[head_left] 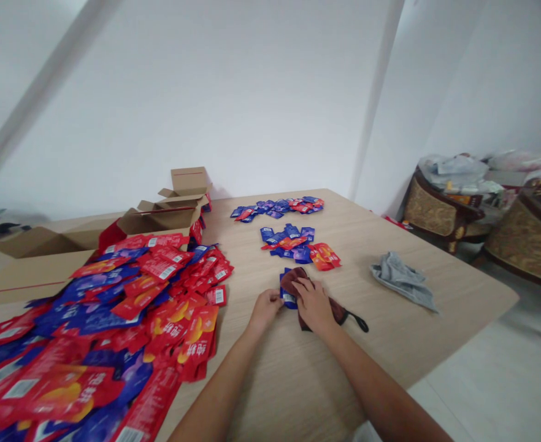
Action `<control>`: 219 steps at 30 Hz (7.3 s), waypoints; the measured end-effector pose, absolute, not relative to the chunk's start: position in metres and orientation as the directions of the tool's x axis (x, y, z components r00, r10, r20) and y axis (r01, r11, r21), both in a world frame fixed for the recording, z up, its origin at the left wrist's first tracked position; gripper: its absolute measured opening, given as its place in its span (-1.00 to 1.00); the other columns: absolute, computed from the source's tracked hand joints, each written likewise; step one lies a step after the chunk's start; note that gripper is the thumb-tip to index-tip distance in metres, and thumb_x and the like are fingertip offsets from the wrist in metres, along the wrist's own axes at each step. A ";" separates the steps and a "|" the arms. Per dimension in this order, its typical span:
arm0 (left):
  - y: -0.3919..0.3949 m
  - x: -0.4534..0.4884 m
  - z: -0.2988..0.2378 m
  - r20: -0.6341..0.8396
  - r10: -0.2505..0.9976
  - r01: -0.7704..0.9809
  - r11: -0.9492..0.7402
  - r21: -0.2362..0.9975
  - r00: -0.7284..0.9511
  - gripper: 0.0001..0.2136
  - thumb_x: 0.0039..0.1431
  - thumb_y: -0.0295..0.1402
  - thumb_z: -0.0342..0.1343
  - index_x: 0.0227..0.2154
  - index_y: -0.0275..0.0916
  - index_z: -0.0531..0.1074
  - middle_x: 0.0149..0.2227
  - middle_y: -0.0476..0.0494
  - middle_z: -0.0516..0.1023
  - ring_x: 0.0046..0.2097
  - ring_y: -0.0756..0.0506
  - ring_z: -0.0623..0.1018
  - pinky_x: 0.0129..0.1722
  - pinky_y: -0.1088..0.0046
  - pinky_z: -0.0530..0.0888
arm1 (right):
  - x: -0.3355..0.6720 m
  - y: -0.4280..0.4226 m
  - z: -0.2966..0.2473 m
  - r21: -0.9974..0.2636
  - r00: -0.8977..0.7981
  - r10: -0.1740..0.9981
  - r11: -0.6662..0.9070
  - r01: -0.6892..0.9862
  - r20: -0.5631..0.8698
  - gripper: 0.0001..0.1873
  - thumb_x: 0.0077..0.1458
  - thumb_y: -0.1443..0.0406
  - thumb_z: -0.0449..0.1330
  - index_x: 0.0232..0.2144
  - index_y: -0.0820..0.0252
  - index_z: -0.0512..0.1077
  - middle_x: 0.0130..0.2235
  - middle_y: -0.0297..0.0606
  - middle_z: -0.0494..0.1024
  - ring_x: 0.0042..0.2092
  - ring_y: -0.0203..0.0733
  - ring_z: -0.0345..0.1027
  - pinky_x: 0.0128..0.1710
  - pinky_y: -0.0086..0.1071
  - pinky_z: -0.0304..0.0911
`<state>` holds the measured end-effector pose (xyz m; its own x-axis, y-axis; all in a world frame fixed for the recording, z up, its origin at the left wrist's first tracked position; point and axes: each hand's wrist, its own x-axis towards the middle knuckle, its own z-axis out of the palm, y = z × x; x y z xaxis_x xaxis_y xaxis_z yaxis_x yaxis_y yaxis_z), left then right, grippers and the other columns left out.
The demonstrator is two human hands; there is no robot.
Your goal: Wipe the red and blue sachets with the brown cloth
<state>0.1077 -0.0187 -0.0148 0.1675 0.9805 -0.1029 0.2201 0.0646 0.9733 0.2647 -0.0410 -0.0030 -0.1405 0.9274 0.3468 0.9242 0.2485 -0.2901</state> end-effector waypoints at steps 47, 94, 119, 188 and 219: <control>-0.011 0.050 0.010 -0.228 0.966 -0.205 0.250 0.946 0.124 -0.87 -0.01 -0.36 0.05 -0.42 -0.33 0.30 -0.64 -0.10 0.47 -0.67 -0.02 0.45 -0.68 0.55 0.33 | 0.281 -0.032 -0.005 -0.331 -0.071 0.919 0.210 0.920 0.387 -0.63 -0.01 0.44 -0.01 -0.24 -0.01 0.47 -0.06 -0.32 0.40 -0.08 -0.08 0.14 -0.16 -0.23 0.04; -0.015 0.110 -0.003 0.300 0.943 0.650 -0.320 0.689 0.146 -0.81 0.08 -0.47 -0.04 -0.28 -0.24 0.44 -0.29 -0.15 0.53 -0.20 -0.12 0.48 -0.14 0.35 0.34 | 0.297 -0.017 -0.014 -0.696 0.242 0.767 0.340 0.632 0.595 -0.53 -0.03 0.40 -0.12 -0.09 0.14 0.38 0.02 -0.23 0.35 0.03 -0.15 0.13 0.07 -0.19 0.01; -0.008 0.091 0.009 -0.322 0.817 0.202 0.254 0.946 0.478 -0.89 -0.23 -0.50 0.07 -0.53 -0.33 0.38 -0.72 0.07 0.32 -0.70 0.12 0.21 -0.71 0.63 0.03 | 0.256 -0.045 -0.003 -0.398 -0.264 0.892 0.408 0.822 0.368 -0.43 -0.03 0.46 -0.05 0.03 -0.04 0.32 0.11 -0.37 0.29 0.08 -0.12 0.07 0.04 -0.18 0.03; -0.151 -0.044 0.041 0.093 0.939 0.663 -0.301 0.686 0.330 -0.58 0.12 -0.16 0.01 0.07 -0.04 0.26 0.12 -0.12 0.32 0.15 -0.16 0.29 0.14 0.22 0.21 | 0.287 -0.029 -0.009 -0.178 -0.038 0.961 0.089 0.980 0.273 -0.51 0.06 0.34 -0.04 0.07 -0.03 0.28 0.16 -0.39 0.21 0.06 -0.06 0.04 -0.03 -0.22 0.02; 0.044 -0.037 -0.001 0.369 0.907 0.978 -0.173 -0.119 0.205 -0.60 0.16 -0.26 -0.13 0.02 -0.24 0.36 0.13 -0.27 0.29 0.20 -0.32 0.14 0.16 -0.04 -0.13 | 0.286 -0.029 -0.003 -0.244 -0.035 0.961 0.105 0.964 0.273 -0.50 0.05 0.36 -0.04 0.06 -0.02 0.28 0.16 -0.38 0.22 0.05 -0.08 0.07 0.01 -0.23 -0.01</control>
<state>-0.0371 0.0442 -0.0015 0.2054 0.9065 0.3688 0.9777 -0.1732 -0.1189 0.2861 -0.0293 -0.0034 -0.0350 0.9614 0.2729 0.9640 0.1045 -0.2445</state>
